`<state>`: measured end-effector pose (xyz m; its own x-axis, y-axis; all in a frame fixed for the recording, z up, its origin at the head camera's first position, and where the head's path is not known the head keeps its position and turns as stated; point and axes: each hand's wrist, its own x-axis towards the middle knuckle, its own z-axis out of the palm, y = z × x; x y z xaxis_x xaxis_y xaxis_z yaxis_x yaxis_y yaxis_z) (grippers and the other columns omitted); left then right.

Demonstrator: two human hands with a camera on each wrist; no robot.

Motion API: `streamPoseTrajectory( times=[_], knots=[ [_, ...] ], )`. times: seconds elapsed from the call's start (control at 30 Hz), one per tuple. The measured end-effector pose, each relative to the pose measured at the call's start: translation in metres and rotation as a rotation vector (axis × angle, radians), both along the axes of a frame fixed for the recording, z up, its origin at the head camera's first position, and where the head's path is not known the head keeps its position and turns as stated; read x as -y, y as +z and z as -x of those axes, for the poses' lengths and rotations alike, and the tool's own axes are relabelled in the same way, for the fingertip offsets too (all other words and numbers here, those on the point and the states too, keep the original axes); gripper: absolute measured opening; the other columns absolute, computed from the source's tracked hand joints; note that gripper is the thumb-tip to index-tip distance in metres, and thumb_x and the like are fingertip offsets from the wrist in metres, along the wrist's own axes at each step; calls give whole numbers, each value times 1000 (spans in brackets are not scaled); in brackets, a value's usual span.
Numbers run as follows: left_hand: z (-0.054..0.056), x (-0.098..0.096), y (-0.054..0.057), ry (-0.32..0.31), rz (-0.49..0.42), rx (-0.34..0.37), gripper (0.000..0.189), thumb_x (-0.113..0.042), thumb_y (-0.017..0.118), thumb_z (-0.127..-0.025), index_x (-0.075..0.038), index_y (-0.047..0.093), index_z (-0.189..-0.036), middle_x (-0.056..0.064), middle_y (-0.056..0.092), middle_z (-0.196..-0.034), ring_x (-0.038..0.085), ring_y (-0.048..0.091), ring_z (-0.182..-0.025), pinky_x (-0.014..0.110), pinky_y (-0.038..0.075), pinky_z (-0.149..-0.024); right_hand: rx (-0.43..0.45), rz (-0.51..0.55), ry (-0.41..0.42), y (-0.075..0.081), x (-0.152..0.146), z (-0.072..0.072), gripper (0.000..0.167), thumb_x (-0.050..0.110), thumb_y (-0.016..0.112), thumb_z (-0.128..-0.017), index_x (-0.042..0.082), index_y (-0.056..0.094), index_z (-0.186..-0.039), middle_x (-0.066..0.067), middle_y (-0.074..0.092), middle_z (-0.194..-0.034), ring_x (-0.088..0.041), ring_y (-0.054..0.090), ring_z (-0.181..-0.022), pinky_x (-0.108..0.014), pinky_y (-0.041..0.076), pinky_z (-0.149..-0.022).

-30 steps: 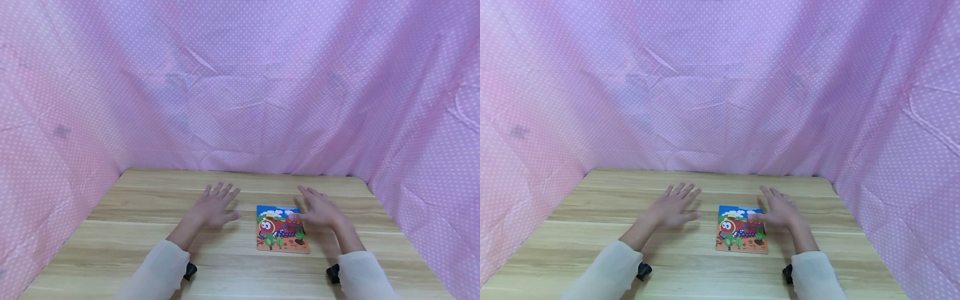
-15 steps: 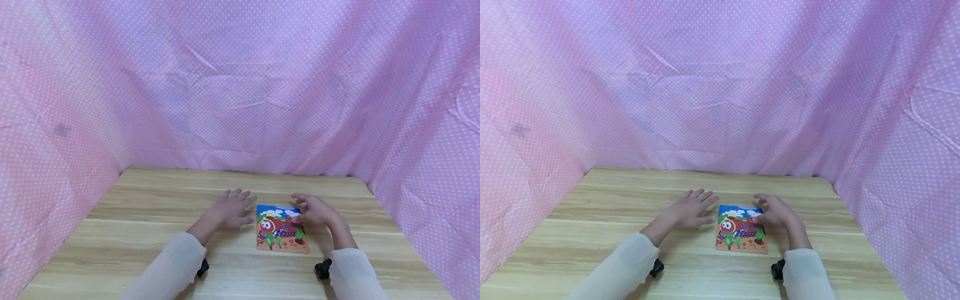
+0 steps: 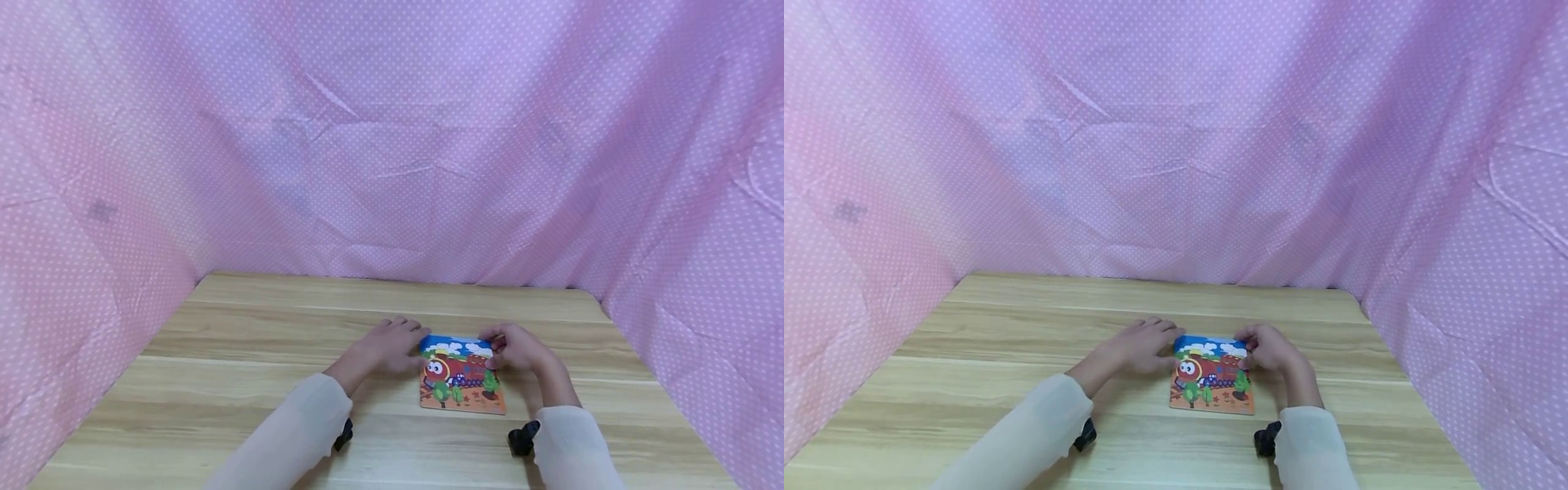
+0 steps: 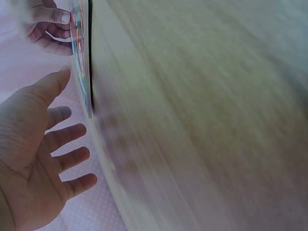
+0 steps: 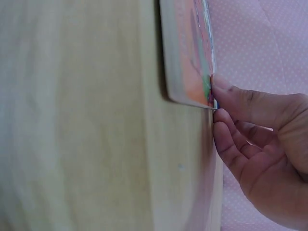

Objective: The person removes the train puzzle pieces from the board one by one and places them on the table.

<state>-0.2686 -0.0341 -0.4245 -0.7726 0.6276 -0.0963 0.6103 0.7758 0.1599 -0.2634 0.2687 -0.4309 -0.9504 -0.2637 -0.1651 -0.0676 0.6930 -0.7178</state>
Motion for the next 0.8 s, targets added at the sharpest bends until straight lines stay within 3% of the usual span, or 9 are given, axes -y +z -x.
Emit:
streamPoseTrajectory(
  times=[0.4,0.6,0.8],
  knots=[
    [13,-3,-4,13,-42,45,65,-56,66,-95,-18,55,-148,2,54,-142,22,46,-130,51,35,-115,-11,45,-17,-7,-1,0,50,3,83,-84,-1,65,-131,-12,63,-113,-27,53,-101,-40,48,-89],
    [20,-2,-5,28,-96,70,63,-54,73,-91,-18,60,-141,3,55,-140,22,49,-128,50,38,-113,-12,69,-44,-8,2,-2,50,5,82,-86,0,64,-132,-11,60,-110,-26,51,-101,-34,46,-85],
    [26,-1,-8,48,-176,131,55,-51,78,-88,-19,66,-131,0,57,-132,18,51,-120,46,43,-108,-38,71,-44,-13,3,-3,50,5,80,-86,1,64,-133,-12,61,-115,-27,52,-102,-37,46,-89]
  ],
)
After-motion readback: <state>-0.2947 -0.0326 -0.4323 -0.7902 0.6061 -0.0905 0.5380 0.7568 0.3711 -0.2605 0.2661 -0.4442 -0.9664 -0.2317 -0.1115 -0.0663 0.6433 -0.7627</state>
